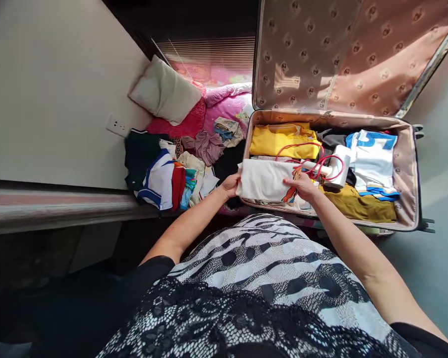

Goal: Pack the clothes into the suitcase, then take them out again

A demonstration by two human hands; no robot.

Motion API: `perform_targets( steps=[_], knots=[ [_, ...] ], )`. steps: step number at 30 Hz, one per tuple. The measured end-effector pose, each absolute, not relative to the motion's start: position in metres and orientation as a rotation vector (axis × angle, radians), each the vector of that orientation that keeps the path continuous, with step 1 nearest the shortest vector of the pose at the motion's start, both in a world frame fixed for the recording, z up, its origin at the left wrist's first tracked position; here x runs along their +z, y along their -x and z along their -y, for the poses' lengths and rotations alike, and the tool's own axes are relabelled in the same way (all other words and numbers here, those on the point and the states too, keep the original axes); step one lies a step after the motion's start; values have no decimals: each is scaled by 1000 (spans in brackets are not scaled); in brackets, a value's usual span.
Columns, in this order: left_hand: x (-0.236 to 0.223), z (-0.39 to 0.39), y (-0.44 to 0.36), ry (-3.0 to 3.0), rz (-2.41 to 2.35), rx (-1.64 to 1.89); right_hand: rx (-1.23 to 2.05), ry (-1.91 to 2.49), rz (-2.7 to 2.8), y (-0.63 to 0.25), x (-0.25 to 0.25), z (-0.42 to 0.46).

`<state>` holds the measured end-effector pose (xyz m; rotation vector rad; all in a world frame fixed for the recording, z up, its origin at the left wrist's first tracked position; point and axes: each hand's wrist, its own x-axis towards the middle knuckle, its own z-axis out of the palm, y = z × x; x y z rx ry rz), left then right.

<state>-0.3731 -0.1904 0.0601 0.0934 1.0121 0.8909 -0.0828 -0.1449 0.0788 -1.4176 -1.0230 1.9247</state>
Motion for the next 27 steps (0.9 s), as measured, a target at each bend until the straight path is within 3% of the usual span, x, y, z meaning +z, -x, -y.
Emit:
perform_targets(
  steps=[5,9,11,13,16,21,27],
  knots=[
    [52,198,351,-205,-1298,659,1866,1670,1113,57,37,157],
    [55,210,339,-846,-1715,590,1812,1751,1365,56,25,156],
    [57,215,335,-1366,-1836,475,1500,1912,1724,52,26,157],
    [57,217,331,-1872,-1795,272,990,1963,2130,47,26,161],
    [45,211,324,-2270,-1551,-68,516,1656,2603,41,18,170],
    [2,192,318,-2014,-1408,-387,519,1310,3129,38,-32,173],
    [-13,193,313,-1876,-1488,-291,448,1263,3292,34,-70,157]
  ],
)
